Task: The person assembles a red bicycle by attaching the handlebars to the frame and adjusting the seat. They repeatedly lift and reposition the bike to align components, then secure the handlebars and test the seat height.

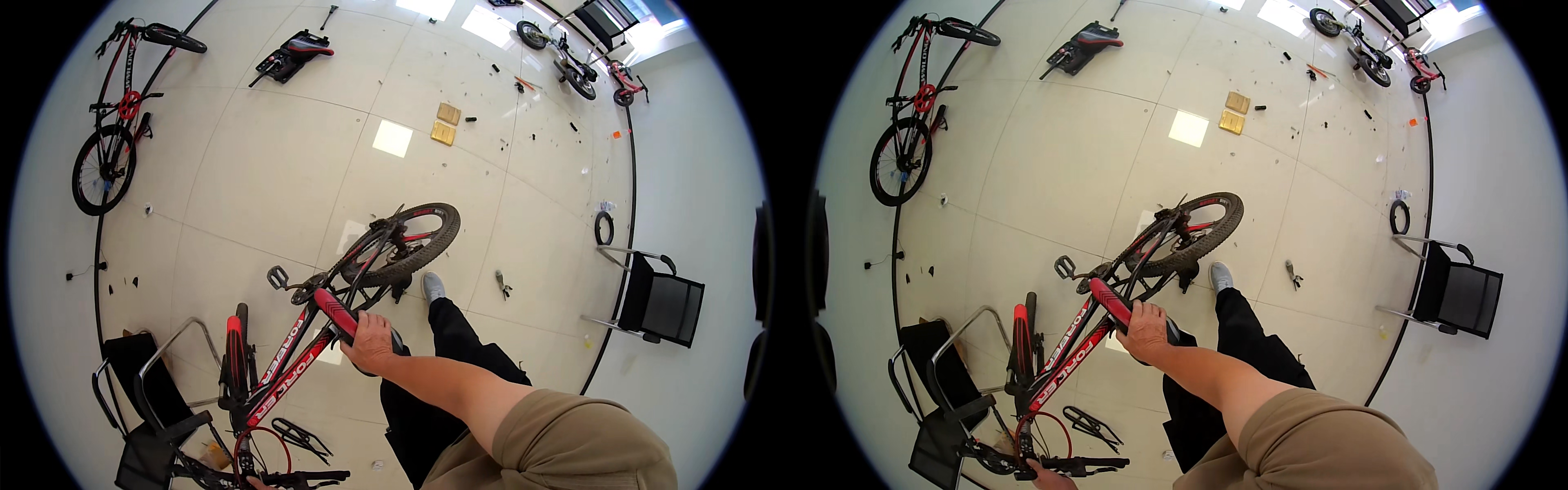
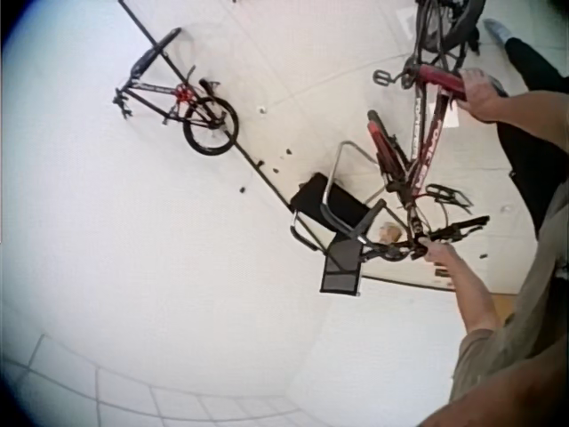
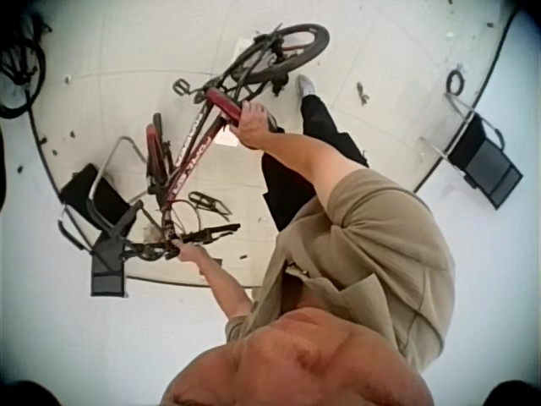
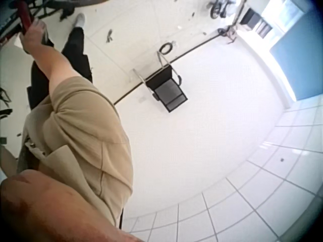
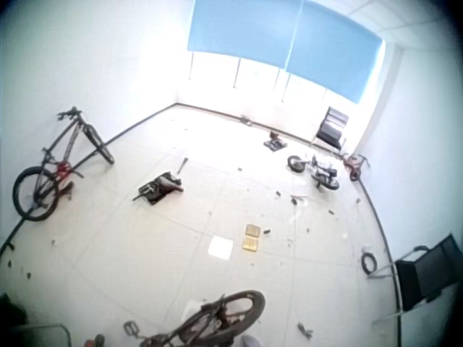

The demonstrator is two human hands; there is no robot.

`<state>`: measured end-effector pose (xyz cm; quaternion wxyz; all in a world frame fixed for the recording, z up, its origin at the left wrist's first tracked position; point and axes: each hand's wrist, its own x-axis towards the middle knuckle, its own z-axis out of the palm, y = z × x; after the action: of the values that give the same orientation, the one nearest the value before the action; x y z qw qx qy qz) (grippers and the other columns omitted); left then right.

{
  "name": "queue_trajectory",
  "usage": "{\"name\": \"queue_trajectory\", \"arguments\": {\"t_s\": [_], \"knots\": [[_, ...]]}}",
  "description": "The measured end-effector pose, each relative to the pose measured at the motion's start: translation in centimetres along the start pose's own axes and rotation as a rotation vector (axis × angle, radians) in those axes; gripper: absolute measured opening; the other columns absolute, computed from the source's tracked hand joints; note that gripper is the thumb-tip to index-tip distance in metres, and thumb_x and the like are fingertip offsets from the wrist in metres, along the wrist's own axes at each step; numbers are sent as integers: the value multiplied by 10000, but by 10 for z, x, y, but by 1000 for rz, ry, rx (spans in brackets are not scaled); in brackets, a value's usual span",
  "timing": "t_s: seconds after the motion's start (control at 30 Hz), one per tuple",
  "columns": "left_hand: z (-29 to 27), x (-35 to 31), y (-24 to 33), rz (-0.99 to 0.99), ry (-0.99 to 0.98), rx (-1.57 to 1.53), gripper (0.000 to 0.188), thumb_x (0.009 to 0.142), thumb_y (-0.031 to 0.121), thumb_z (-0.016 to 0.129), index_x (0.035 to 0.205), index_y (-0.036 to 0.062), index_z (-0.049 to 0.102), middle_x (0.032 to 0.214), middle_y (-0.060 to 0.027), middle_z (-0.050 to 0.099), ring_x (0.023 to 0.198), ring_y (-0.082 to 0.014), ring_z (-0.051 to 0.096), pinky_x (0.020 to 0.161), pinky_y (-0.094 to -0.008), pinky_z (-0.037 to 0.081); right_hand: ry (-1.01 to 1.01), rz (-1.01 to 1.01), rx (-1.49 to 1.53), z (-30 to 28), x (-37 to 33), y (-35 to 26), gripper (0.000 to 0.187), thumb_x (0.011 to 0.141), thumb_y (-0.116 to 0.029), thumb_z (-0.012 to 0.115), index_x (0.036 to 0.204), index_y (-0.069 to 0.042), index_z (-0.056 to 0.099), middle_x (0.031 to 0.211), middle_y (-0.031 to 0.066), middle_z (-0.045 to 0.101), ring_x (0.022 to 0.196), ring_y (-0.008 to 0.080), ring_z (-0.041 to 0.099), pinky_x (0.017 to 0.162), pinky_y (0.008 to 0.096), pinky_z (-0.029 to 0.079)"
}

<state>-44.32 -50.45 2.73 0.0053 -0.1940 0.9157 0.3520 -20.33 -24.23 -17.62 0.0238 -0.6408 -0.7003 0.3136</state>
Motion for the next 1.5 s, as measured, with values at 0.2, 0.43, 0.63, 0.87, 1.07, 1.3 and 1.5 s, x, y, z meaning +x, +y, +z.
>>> {"name": "queue_trajectory", "arguments": {"t_s": [0.2,0.43,0.63,0.87,1.07,1.3,1.5], "knots": [[19,40,23,235,-23,-37,394,1057,317,668,1199,-50,666,995,-142,698,727,-233,666,593,-418,549,-58,23,0,-13,25,-40,722,782,-432,816,1252,31,524,1152,211,595,1140,388,571,1038,527,403],[47,85,110,325,-174,113,438,1019,249,712,1292,-89,655,1163,-141,735,962,-249,690,840,-383,537,-183,84,-53,-38,86,-89,734,822,-466,798,1283,24,505,1249,218,605,1219,398,584,1039,543,450],[76,107,117,523,-174,100,449,985,251,739,1286,-74,670,1225,-204,745,1113,-339,714,965,-401,513,-215,112,-66,-46,107,-81,743,840,-494,749,1297,35,498,1313,246,614,1264,417,598,1085,513,470],[71,65,149,528,-167,129,410,985,299,730,1196,-52,713,1121,-184,766,1025,-315,723,915,-407,513,-207,144,-78,-56,119,-84,761,822,-489,745,1299,50,496,1288,264,641,1225,411,641,1062,493,499],[70,64,125,539,-203,70,445,998,308,722,1198,-90,698,1069,-190,770,969,-304,733,886,-395,527,-164,161,-63,-53,102,-67,752,826,-486,741,1291,53,498,1277,262,634,1227,417,628,1059,490,497],[63,86,71,428,-200,134,474,1010,316,723,1194,-120,683,1113,-175,754,935,-264,708,861,-396,547,-15,96,-103,-41,95,-47,720,797,-496,794,1221,11,508,1155,223,643,1137,408,634,990,508,509],[56,92,59,329,-191,77,514,1034,330,701,1259,-126,627,1132,-187,720,893,-260,708,691,-421,576,11,73,-9,-29,78,-55,754,771,-448,804,1278,21,503,1191,238,595,1185,409,566,1018,517,443]]}}
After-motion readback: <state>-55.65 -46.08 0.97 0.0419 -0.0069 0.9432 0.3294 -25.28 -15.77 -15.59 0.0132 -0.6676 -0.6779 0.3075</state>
